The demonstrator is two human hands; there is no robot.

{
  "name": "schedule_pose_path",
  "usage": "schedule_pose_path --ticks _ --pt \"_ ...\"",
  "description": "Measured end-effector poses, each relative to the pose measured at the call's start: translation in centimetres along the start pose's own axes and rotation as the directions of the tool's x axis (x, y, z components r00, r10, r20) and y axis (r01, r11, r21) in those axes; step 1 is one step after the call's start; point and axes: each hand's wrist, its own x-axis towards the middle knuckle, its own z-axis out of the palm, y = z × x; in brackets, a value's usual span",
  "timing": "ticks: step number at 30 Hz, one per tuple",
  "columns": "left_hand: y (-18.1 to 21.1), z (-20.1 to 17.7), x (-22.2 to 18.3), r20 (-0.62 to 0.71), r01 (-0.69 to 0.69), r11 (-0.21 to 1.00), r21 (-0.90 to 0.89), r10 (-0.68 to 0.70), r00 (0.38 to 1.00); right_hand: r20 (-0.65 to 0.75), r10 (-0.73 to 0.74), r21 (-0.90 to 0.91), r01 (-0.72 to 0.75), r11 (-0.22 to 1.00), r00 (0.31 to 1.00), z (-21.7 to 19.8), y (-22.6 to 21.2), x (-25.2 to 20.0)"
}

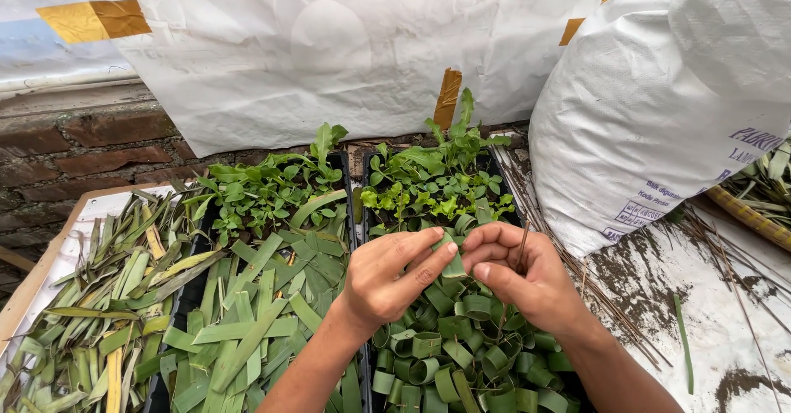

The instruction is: Folding long green leaves into small, square-shaped wrappers and securing them.

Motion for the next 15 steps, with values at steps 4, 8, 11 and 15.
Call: schedule_pose_path --ticks 4,8,11,15 --pt "0.2 -0.2 0.7 0.019 -0.054 0.998 0.04 0.054 0.998 -0.037 0.02 -0.041 -0.021 0.999 0.999 0.5 -0.4 -0.1" --pt "0.9 0.5 1.4 -0.098 0.12 0.988 -0.095 -0.13 0.987 -0.091 -0.06 -0.011 0.059 0.998 0.994 0.4 1.0 0.4" --pt "1.9 0.0 1.9 -0.087 0.446 0.851 -0.276 -0.484 0.87 -0.131 -0.12 -0.055 0.114 0.992 0.984 0.2 0.6 0.5" --pt "3.2 -0.5 2.8 0.059 0.672 0.679 -0.296 -0.689 0.722 -0.196 -0.087 -0.033 0.082 0.996 0.977 0.1 0.5 0.5"
